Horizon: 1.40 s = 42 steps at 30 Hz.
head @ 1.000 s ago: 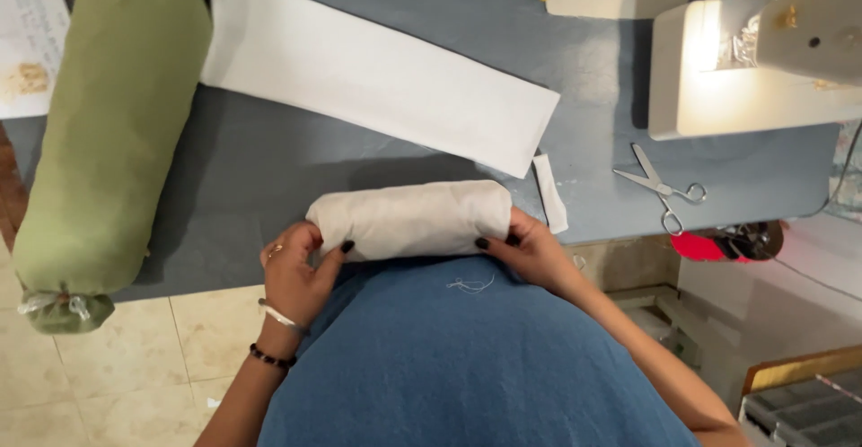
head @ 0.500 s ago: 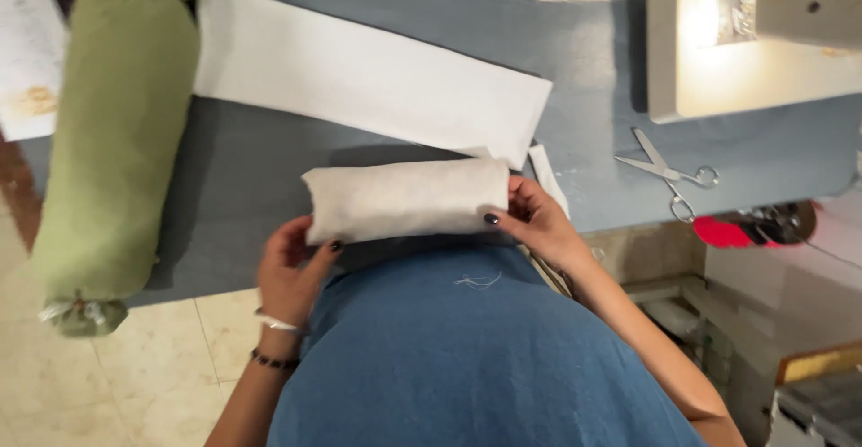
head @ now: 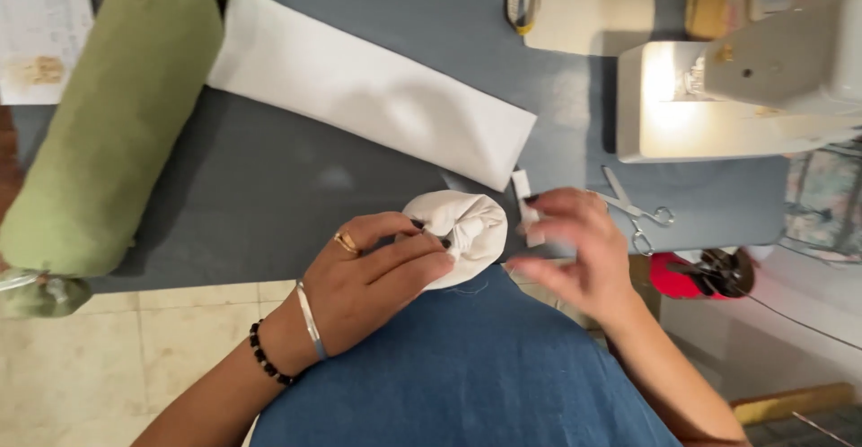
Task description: Folding fabric and using scissors to push stuffing into a small pillow casing.
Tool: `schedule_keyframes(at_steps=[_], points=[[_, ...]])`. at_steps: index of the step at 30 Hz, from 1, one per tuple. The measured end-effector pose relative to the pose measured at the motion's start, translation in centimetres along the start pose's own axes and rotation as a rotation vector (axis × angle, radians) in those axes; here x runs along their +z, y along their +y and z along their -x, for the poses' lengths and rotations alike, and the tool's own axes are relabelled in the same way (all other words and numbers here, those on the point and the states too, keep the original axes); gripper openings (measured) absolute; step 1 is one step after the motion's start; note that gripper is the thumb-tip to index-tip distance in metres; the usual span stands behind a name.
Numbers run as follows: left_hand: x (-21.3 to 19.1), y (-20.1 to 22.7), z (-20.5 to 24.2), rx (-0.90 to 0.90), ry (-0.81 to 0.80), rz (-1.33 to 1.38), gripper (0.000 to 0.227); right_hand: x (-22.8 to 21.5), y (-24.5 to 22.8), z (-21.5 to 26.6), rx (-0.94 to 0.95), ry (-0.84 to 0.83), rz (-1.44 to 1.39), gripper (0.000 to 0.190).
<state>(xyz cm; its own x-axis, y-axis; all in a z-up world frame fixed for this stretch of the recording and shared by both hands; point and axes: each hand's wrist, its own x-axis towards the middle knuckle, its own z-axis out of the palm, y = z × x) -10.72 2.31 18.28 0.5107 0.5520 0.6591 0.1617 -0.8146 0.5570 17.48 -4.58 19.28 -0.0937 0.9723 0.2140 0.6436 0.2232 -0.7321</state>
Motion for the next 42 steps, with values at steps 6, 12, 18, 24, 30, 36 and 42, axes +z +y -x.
schedule_keyframes(at_steps=[6,12,18,24,30,36,42], points=[[1.9,-2.7,0.2,-0.437,-0.311,0.445,0.115,-1.7,-4.6,-3.0,-0.497,-0.245,0.169,0.020],[6.6,-5.4,-0.8,-0.123,-0.536,0.696,0.113,-2.7,-5.2,-2.5,-0.673,-0.317,0.510,0.029],[10.8,-5.0,1.9,-0.233,-0.250,0.953,0.095,-0.5,-4.8,-1.8,-0.570,-0.239,0.703,0.016],[5.6,-2.1,-3.8,-0.270,-0.409,0.666,0.093,-6.2,2.6,0.9,-0.348,-0.211,0.042,0.034],[10.3,-5.2,2.9,-0.052,-0.415,-0.513,0.040,-7.4,19.6,14.9,0.453,-0.265,0.769,0.078],[13.3,-6.2,6.3,0.019,-0.357,-0.628,0.036,-7.7,23.9,16.4,0.635,-0.320,0.873,0.039],[11.7,-3.2,0.2,-0.316,-0.665,-0.180,0.111,-8.3,19.0,13.0,0.788,-0.466,0.728,0.027]])
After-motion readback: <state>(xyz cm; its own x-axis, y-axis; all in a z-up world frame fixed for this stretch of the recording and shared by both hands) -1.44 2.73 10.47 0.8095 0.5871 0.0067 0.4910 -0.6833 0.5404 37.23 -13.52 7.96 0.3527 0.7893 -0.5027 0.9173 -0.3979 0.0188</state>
